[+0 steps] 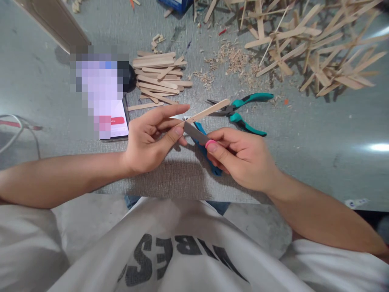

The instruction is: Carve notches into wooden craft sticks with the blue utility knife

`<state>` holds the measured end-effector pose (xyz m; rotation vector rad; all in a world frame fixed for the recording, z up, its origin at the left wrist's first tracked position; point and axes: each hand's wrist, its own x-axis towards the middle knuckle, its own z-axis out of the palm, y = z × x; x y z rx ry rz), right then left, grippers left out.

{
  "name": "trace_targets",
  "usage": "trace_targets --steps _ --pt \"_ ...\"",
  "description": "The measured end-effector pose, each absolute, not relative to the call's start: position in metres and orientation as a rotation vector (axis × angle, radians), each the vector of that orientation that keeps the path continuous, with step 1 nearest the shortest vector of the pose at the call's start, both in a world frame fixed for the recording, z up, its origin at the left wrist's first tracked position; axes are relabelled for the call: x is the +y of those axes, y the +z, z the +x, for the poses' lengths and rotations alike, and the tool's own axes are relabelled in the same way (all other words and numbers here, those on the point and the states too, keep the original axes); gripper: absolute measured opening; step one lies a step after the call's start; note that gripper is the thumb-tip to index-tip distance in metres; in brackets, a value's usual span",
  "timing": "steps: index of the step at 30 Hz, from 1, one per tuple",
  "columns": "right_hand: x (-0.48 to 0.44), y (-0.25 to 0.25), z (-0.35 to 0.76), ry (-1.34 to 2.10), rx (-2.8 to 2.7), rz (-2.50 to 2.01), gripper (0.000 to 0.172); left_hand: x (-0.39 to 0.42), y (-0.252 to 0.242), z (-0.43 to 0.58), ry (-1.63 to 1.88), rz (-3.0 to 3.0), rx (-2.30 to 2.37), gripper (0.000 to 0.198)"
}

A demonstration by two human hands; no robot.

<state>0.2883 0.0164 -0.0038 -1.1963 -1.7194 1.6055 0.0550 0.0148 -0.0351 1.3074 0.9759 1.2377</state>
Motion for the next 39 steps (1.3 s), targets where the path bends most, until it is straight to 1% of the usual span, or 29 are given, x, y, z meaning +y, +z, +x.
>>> trace_targets --steps 6,8,13,15,16,18,21,22,24,26,31,35,37,39 --pt "0.024 -0.007 0.296 1.416 -1.642 -1.235 0.021 0.014 -0.031 0.055 1.092 1.142 1.019 0.040" --pt "0.027 -0.006 0.298 1.459 -1.613 -1.208 0.022 0.014 -0.031 0.056 1.095 1.124 1.008 0.040" --pt "0.028 -0.001 0.293 1.705 -1.645 -1.145 0.033 0.014 -0.029 0.057 1.133 1.147 0.984 0.037" --pt "0.030 -0.001 0.294 1.700 -1.601 -1.172 0.034 0.015 -0.029 0.057 1.130 1.133 0.985 0.038" --pt "0.032 -0.001 0.296 1.659 -1.569 -1.196 0.034 0.015 -0.029 0.057 1.134 1.121 0.983 0.039" --pt "0.038 -0.003 0.302 1.470 -1.509 -1.255 0.030 0.017 -0.030 0.056 1.144 1.099 0.972 0.041" --pt "0.054 -0.009 0.317 0.975 -1.535 -1.353 0.025 0.018 -0.033 0.057 1.157 1.078 0.986 0.039" --pt "0.060 -0.012 0.322 0.787 -1.587 -1.377 0.024 0.018 -0.033 0.057 1.146 1.080 0.998 0.036" --pt "0.074 -0.019 0.334 0.444 -1.760 -1.450 0.016 0.018 -0.035 0.058 1.104 1.102 1.022 0.028" --pt "0.087 -0.027 0.344 0.223 -1.880 -1.520 0.010 0.017 -0.036 0.059 1.065 1.141 1.031 0.023" --pt "0.108 -0.044 0.358 0.132 -1.995 -1.610 0.010 0.021 -0.037 0.058 1.002 1.286 1.033 0.022" --pt "0.108 -0.044 0.346 -0.068 -2.011 -1.429 0.017 0.022 -0.038 0.058 0.952 1.342 0.974 0.019" --pt "0.102 -0.041 0.330 -0.024 -2.104 -1.339 0.022 0.021 -0.039 0.058 0.939 1.319 0.948 0.015" --pt "0.096 -0.038 0.308 0.041 -2.238 -1.264 0.024 0.021 -0.040 0.057 0.920 1.291 0.920 0.012"
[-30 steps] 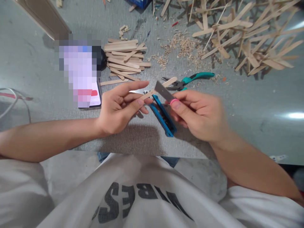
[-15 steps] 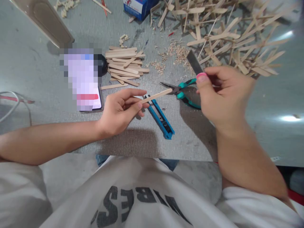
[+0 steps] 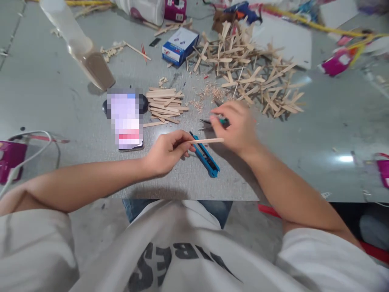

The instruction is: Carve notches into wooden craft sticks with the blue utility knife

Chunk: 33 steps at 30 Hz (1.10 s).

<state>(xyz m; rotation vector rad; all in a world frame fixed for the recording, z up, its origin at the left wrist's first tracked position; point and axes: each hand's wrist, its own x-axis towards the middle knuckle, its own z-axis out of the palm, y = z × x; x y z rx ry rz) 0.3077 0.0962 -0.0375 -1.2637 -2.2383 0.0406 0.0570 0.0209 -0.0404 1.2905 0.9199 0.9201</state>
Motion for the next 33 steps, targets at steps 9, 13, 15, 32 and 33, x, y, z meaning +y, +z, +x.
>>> trace_targets --steps 9,13,15,32,33 --pt "0.170 -0.018 0.224 0.090 -2.690 -1.364 0.032 0.022 -0.035 0.055 0.809 1.527 0.998 0.012" --pt "0.195 -0.014 0.211 0.086 -2.751 -1.309 0.027 0.022 -0.032 0.054 0.776 1.512 1.014 0.008" --pt "0.195 -0.012 0.212 0.059 -2.749 -1.279 0.027 0.023 -0.032 0.054 0.773 1.487 1.017 0.007" --pt "0.030 -0.014 0.281 0.891 -1.615 -1.062 0.054 0.018 -0.029 0.057 0.891 1.308 1.232 0.026" --pt "0.027 -0.012 0.276 0.917 -1.581 -1.073 0.055 0.018 -0.029 0.057 0.900 1.330 1.244 0.026"
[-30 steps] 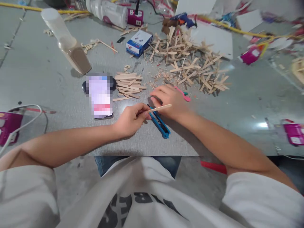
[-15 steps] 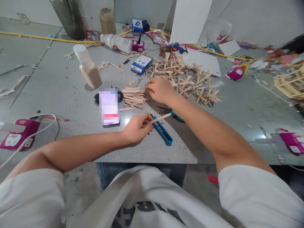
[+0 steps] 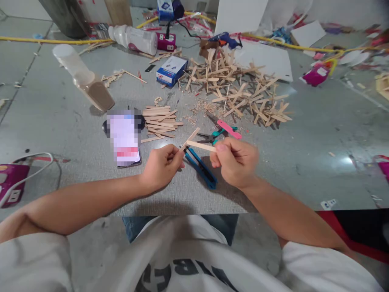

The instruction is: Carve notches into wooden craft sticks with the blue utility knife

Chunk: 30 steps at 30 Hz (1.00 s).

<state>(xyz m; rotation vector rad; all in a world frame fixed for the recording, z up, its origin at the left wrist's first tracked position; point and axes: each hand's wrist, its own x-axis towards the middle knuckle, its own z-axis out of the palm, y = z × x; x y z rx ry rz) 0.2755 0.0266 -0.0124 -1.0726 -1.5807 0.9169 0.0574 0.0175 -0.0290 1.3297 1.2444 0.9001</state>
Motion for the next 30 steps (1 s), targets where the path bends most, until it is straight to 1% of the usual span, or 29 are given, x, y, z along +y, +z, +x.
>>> trace_targets --steps 3,6,15,18,23,28,30 --pt "0.023 -0.004 0.262 1.134 -1.349 -1.090 0.060 0.017 -0.028 0.057 0.941 1.403 1.292 0.025" --pt "0.021 0.004 0.256 1.265 -1.206 -1.090 0.059 0.017 -0.026 0.056 0.975 1.476 1.320 0.021" --pt "0.016 0.005 0.251 1.344 -1.033 -1.081 0.049 0.014 -0.022 0.057 1.042 1.637 1.322 0.020" --pt "0.015 0.004 0.249 1.358 -0.971 -1.092 0.049 0.013 -0.023 0.055 1.039 1.776 1.350 0.019" --pt "0.009 0.001 0.250 1.339 -1.078 -1.050 0.046 0.013 -0.027 0.051 1.070 1.982 1.336 0.015" --pt "0.005 -0.001 0.251 1.216 -1.248 -1.095 0.048 0.016 -0.029 0.048 1.029 2.136 1.304 0.023" --pt "0.006 -0.004 0.251 1.225 -1.259 -1.101 0.048 0.017 -0.030 0.046 0.990 2.181 1.313 0.027"
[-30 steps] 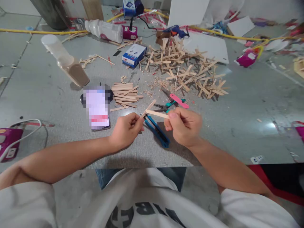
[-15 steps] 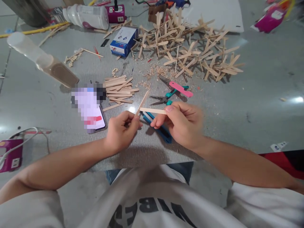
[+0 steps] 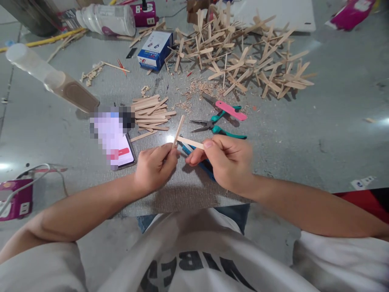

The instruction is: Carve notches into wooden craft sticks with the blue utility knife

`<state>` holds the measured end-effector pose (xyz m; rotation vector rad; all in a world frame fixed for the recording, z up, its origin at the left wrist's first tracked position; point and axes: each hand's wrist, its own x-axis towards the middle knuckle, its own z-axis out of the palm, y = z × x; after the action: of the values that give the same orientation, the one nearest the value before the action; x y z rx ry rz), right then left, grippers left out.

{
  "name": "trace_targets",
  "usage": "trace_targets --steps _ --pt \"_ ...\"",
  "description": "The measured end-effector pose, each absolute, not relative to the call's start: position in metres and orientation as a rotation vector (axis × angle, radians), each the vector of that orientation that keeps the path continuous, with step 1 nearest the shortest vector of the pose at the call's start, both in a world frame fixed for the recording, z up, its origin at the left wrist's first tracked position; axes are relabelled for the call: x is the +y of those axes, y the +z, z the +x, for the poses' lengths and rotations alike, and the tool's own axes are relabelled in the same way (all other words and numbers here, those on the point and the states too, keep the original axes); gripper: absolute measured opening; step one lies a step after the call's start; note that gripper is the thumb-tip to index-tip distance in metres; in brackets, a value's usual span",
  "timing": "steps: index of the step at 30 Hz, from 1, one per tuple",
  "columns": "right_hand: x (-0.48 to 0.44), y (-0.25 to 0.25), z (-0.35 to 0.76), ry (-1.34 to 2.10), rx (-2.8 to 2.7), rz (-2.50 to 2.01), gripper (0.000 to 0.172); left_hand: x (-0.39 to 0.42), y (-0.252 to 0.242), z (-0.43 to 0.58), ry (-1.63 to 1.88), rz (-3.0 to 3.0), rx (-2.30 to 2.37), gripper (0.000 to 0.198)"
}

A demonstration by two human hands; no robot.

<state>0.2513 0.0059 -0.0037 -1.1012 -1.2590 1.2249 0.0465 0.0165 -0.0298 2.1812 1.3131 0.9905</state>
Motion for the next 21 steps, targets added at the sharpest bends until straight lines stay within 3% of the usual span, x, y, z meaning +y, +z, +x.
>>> trace_targets --steps 7,15,21 --pt "0.011 -0.012 0.250 1.404 -1.125 -1.009 0.045 0.017 -0.031 0.043 0.985 2.235 1.258 0.025" --pt "0.025 -0.001 0.266 1.472 -1.319 -1.020 0.055 0.022 -0.030 0.043 1.052 2.320 1.257 0.024" --pt "0.036 0.010 0.283 1.098 -1.867 -1.157 0.049 0.027 -0.027 0.046 1.172 2.232 1.194 0.025"
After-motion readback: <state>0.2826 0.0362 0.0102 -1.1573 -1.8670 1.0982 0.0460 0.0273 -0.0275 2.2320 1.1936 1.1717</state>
